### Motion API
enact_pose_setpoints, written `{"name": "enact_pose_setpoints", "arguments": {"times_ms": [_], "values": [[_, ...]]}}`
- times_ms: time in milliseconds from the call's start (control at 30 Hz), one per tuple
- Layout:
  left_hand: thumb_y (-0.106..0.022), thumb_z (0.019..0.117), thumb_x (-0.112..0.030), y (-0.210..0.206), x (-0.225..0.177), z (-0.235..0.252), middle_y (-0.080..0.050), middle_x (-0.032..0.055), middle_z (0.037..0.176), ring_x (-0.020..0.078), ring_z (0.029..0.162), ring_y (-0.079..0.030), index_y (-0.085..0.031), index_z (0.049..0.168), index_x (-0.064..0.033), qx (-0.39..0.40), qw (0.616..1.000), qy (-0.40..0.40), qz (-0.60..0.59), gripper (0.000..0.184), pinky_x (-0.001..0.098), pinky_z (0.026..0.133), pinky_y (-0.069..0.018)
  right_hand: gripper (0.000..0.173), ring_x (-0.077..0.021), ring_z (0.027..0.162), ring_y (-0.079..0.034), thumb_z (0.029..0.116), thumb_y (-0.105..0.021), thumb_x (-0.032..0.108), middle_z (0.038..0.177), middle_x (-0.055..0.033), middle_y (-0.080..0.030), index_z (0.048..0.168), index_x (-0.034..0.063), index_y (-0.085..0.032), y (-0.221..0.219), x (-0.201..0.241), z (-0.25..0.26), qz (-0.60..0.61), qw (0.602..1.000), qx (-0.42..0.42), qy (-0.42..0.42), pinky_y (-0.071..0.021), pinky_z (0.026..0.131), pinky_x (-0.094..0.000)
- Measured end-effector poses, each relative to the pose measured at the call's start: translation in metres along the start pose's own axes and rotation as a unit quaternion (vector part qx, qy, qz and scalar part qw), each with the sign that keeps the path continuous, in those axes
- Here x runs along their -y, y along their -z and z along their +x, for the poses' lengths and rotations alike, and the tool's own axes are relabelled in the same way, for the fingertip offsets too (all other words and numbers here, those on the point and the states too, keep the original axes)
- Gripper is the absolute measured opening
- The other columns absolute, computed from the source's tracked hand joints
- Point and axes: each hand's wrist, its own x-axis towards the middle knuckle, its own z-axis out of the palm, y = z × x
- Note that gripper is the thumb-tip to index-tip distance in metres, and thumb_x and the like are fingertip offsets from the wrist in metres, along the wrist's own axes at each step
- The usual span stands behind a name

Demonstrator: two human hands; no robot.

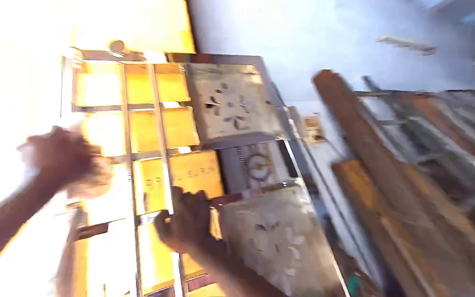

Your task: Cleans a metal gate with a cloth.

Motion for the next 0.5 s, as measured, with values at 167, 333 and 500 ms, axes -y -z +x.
{"name": "enact_pose_setpoints", "arguments": {"times_ms": [167,333,500], "values": [[-0.057,0.1018,-0.031,0.033,-0.014,-0.027,-0.065,0.0317,0.114,0.0513,0.109,-0.063,-0.061,0.121,0.0032,0.074,0.993,0.082,-0.031,0.039,0.07,0.087,-0.0495,0.058,-0.0271,0.098,-0.069,0.0905,-0.052,0.045,0.096,-0.0093,-0.075,0.128,0.0038,-0.066,0.007,0.004,0.002,-0.012,0.999,0.043,0.002,-0.0457,0.098,-0.0479],[-0.052,0.1048,-0.025,0.07,-0.025,-0.082,-0.068,0.0247,0.103,0.0431,0.102,-0.067,-0.068,0.106,0.0022,0.153,0.988,-0.022,-0.019,0.032,0.062,0.088,-0.0522,0.067,-0.0314,0.111,-0.065,0.0899,-0.059,0.043,0.116,-0.0145,-0.072,0.142,0.0,-0.056,0.018,0.001,-0.006,0.092,0.995,0.034,-0.002,-0.0433,0.105,-0.0487],[-0.045,0.1068,-0.028,0.044,-0.047,-0.158,-0.069,0.0062,0.094,0.015,0.089,-0.067,-0.065,0.119,-0.002,0.035,0.911,-0.089,-0.402,0.035,0.041,0.083,-0.056,0.053,-0.0187,0.118,-0.063,0.1011,-0.055,0.033,0.13,-0.0157,-0.064,0.141,-0.0017,-0.055,0.046,0.018,-0.044,0.441,0.896,-0.05,0.002,-0.0532,0.1,-0.0346]]}}
